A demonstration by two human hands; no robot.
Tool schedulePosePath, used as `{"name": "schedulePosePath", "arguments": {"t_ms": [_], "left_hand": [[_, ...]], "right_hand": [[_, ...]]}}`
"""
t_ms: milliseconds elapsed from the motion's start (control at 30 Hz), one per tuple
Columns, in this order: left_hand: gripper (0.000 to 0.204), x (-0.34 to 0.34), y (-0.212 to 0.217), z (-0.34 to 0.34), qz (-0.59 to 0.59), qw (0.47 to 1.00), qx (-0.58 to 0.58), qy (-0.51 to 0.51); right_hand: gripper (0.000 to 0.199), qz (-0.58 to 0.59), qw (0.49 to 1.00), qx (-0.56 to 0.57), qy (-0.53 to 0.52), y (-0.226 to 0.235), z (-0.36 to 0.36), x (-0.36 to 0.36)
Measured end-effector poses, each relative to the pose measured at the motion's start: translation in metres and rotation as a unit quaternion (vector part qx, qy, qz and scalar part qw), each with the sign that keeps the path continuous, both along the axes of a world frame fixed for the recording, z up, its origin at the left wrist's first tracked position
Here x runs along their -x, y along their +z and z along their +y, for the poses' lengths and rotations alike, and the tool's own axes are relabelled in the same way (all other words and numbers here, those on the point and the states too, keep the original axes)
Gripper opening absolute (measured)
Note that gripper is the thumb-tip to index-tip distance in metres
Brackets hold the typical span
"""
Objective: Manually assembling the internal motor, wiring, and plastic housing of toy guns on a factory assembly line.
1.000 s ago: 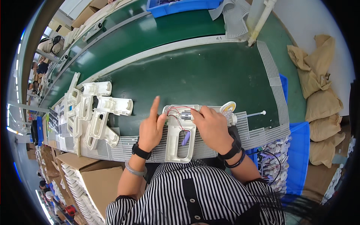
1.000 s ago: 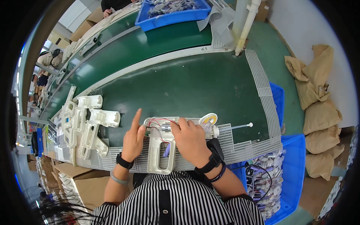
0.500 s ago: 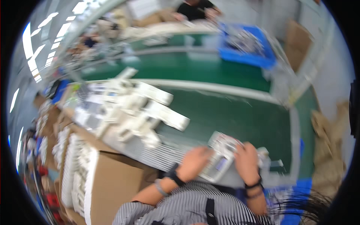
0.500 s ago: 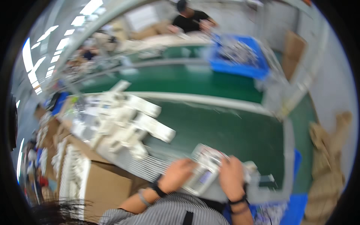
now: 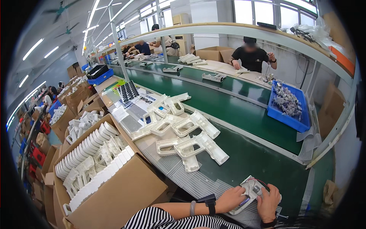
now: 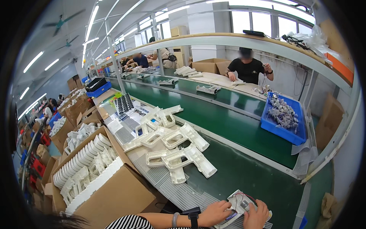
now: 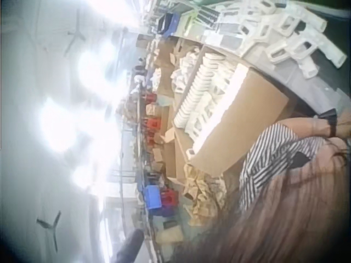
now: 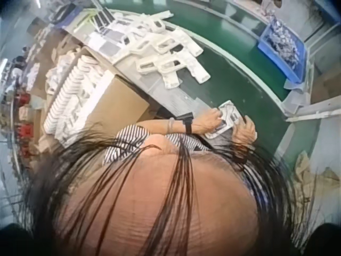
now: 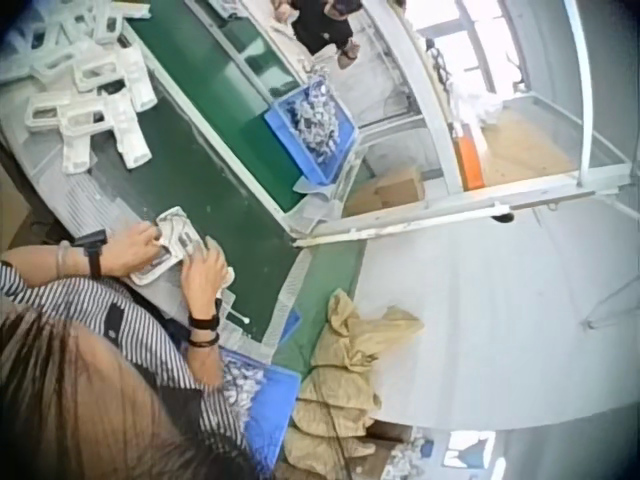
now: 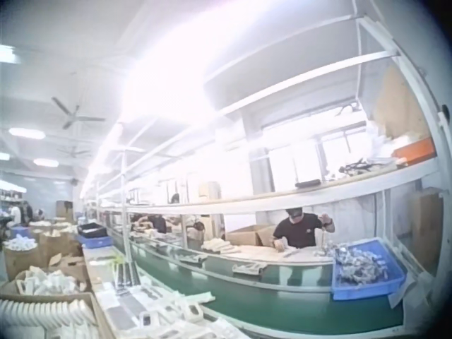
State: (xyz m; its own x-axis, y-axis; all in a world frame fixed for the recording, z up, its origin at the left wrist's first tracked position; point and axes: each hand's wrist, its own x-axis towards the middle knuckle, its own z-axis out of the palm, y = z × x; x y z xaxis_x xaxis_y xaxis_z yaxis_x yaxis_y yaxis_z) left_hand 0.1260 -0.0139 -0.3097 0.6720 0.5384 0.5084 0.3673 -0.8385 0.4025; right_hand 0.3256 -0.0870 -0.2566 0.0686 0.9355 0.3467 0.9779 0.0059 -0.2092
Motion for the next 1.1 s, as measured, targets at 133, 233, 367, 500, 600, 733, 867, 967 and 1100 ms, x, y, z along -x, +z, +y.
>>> {"name": "schedulePosePath", "arguments": {"t_ms": [133,233,367,500,600,733,867,967,1100], "left_hand": [[0.015,-0.007,-0.003,-0.004,0.044,0.999,-0.017,-0.023],[0.015,-0.013,-0.009,-0.007,0.054,0.998,-0.039,-0.008],[0.015,-0.017,-0.012,-0.008,0.074,0.997,-0.007,-0.006],[0.014,-0.022,-0.021,-0.004,0.050,0.999,-0.015,-0.003],[0.014,-0.018,-0.015,0.000,0.059,0.998,0.004,-0.007],[0.014,-0.015,0.003,-0.002,0.044,0.998,0.043,-0.004],[0.016,-0.013,0.007,-0.001,0.069,0.996,0.057,0.005],[0.015,-0.007,0.014,0.002,0.057,0.997,0.058,0.008],[0.016,0.007,0.015,0.015,0.029,0.995,0.088,0.024]], "right_hand": [[0.047,0.028,0.993,0.008,0.117,-0.001,0.005,-0.010],[0.046,0.020,0.988,0.025,0.154,-0.008,0.009,-0.011],[0.047,0.031,0.981,0.037,0.187,-0.015,0.017,-0.010],[0.045,0.023,0.982,0.032,0.182,-0.018,0.023,-0.009],[0.041,0.032,0.983,0.038,0.176,-0.018,0.025,-0.010],[0.038,0.034,0.982,0.051,0.178,-0.023,0.024,-0.014],[0.038,0.058,0.981,0.076,0.166,-0.023,0.019,-0.014],[0.037,0.064,0.982,0.070,0.166,-0.017,0.013,-0.015],[0.040,0.059,0.984,0.036,0.165,-0.013,0.018,-0.011]]}}
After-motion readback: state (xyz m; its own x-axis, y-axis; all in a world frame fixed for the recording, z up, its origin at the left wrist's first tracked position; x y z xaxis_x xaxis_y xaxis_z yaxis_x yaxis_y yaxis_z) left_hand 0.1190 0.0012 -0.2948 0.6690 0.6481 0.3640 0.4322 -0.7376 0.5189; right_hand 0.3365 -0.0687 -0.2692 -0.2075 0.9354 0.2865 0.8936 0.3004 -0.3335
